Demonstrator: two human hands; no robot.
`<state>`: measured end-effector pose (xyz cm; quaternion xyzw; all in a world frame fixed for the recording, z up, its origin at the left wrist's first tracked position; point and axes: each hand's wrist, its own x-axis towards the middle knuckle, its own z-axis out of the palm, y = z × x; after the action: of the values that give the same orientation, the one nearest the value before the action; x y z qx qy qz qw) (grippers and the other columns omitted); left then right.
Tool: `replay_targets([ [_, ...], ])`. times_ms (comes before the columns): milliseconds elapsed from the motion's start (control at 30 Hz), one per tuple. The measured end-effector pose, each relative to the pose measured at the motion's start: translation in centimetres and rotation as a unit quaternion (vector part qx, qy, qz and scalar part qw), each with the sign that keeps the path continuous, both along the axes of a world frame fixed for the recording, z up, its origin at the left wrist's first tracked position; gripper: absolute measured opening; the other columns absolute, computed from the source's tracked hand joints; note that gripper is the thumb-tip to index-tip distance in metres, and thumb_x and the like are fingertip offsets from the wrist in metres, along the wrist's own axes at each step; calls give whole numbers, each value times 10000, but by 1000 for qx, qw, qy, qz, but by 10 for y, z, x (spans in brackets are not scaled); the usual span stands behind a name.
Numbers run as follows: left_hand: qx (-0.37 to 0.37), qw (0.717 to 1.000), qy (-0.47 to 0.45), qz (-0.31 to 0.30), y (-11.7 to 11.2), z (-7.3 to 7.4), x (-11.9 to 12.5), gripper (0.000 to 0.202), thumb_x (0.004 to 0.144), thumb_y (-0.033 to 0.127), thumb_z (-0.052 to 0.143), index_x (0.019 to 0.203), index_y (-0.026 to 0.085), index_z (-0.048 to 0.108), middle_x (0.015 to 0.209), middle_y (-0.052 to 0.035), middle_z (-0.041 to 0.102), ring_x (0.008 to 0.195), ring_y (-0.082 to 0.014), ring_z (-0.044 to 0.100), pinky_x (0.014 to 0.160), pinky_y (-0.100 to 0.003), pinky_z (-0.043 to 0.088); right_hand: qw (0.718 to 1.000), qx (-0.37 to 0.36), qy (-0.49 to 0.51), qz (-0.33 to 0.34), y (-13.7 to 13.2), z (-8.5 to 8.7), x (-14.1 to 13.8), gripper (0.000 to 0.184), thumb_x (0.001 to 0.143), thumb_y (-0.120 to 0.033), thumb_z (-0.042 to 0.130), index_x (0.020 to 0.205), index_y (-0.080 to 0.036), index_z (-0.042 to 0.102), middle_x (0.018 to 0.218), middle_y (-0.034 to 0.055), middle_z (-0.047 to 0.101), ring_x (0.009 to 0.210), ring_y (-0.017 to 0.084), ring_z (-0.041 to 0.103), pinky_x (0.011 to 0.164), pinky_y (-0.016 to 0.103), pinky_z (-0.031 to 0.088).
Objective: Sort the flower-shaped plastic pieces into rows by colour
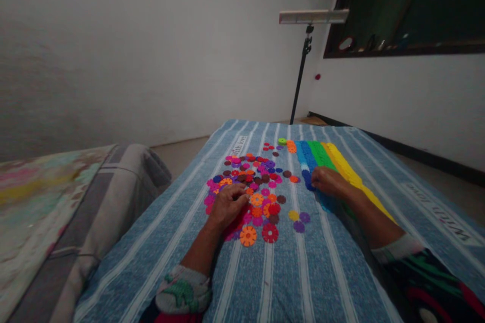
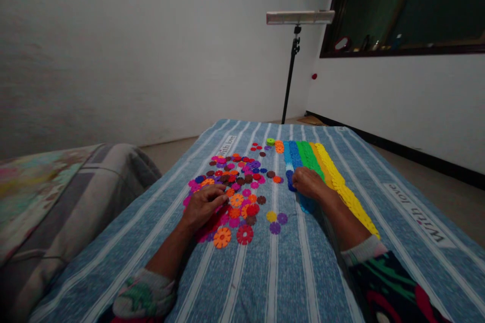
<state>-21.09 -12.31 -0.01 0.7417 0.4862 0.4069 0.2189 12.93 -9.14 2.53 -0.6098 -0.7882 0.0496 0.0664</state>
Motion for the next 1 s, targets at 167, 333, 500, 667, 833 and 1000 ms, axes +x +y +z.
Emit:
replay_targets([
  [167, -17, 999, -1, 48, 0, 0, -1, 220, 754, 279, 552, 587, 188, 662, 732, -31, 684, 794, -193, 637, 799, -320, 493, 999, -3, -49, -3, -2, -1, 1, 152, 802, -145, 601, 764, -158, 748, 908, 99, 696, 895, 231, 623, 705, 275, 390],
  [333, -2, 986, 6, 167, 0, -4, -9, 202, 787, 279, 548, 675, 182, 685, 728, -18, 673, 735, -168, 614, 745, -290, 474, 999, 19, -45, 11, -8, -4, -11, 204, 879, -216, 543, 902, -149, 734, 997, 130, 686, 954, 253, 618, 764, 302, 403],
  [500, 8, 969, 39, 243, 2, -8, -18, 171, 794, 216, 538, 753, 187, 702, 799, -37, 694, 826, -200, 638, 799, -319, 487, 992, 60, 22, 106, -20, -20, -54, 200, 903, -218, 521, 836, -159, 699, 914, 99, 687, 902, 217, 614, 782, 295, 401],
  [667, 24, 969, 145, 201, -2, -5, -13, 163, 789, 131, 536, 815, 185, 687, 922, -64, 707, 970, -225, 623, 944, -368, 459, 976, 94, 56, 187, -33, -44, -88, 230, 931, -205, 507, 756, -167, 652, 826, 67, 652, 802, 194, 579, 737, 300, 391],
  [833, 10, 958, 268, 103, -14, 0, 3, 188, 804, 121, 545, 935, 189, 662, 1089, -96, 678, 1097, -236, 583, 1007, -377, 419, 962, 133, 80, 226, -37, -65, -89, 209, 941, -170, 479, 815, -164, 646, 838, 71, 635, 813, 202, 567, 746, 311, 391],
  [1000, -47, 937, 318, 138, -21, 9, 3, 187, 845, 158, 526, 975, 188, 656, 1082, -93, 692, 1079, -246, 602, 972, -385, 411, 955, 165, 95, 229, -37, -73, -88, 194, 928, -142, 476, 800, -175, 619, 807, 63, 611, 788, 196, 551, 710, 299, 383],
])
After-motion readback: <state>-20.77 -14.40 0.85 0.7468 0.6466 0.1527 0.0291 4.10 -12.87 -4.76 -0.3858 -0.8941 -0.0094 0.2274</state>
